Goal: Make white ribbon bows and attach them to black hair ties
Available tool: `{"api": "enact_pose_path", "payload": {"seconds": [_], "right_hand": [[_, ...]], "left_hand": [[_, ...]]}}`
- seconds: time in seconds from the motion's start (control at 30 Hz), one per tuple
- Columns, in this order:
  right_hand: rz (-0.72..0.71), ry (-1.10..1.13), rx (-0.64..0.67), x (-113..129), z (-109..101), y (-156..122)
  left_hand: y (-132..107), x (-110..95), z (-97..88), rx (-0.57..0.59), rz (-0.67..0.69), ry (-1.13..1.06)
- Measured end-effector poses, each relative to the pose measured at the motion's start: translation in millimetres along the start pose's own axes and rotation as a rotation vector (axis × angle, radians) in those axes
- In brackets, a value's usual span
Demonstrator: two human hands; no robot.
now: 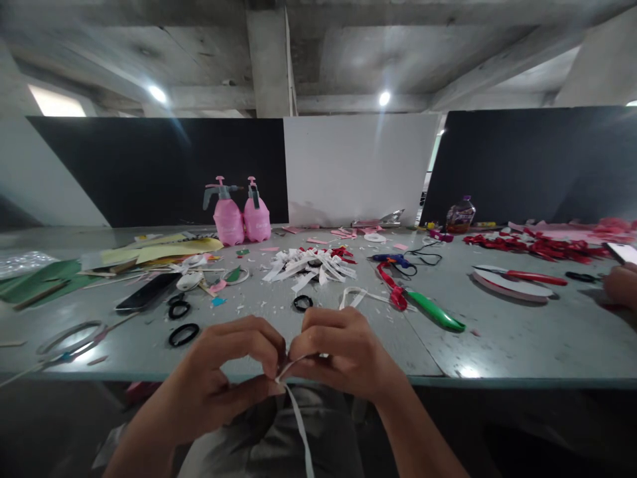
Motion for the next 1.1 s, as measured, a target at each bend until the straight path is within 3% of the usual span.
{"api": "enact_pose_path", "payload": {"seconds": [0.27, 0.53, 0.87, 1.1], "right_hand": [[0.014, 0.034, 0.02, 1.2, -0.4, 2.0], [0.031, 0.11, 0.087, -1.9, 9.6, -3.8], [0.083, 0.125, 0.131, -2.9, 13.7, -7.3], [0.042, 0.052, 0.038, -2.6, 5.8, -4.9]], "left_hand": [[3.0, -2.8, 4.3, 0.149, -0.059, -0.032], [2.6, 10.3, 11.0, 0.295, -0.123, -0.054], [2.6, 19.7, 14.5, 0.354, -0.182, -0.053], [3.0, 17.1, 11.2, 0.269, -0.215, 0.004]]}}
Point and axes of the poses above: each hand's wrist, its own y-axis towards the middle knuckle, its own z-axis out of the palm, x = y × z, the point moved 6 cm from there along y, towards the middle knuckle, and after that the axes turned 7 degrees about -z, right-handed, at the moved point
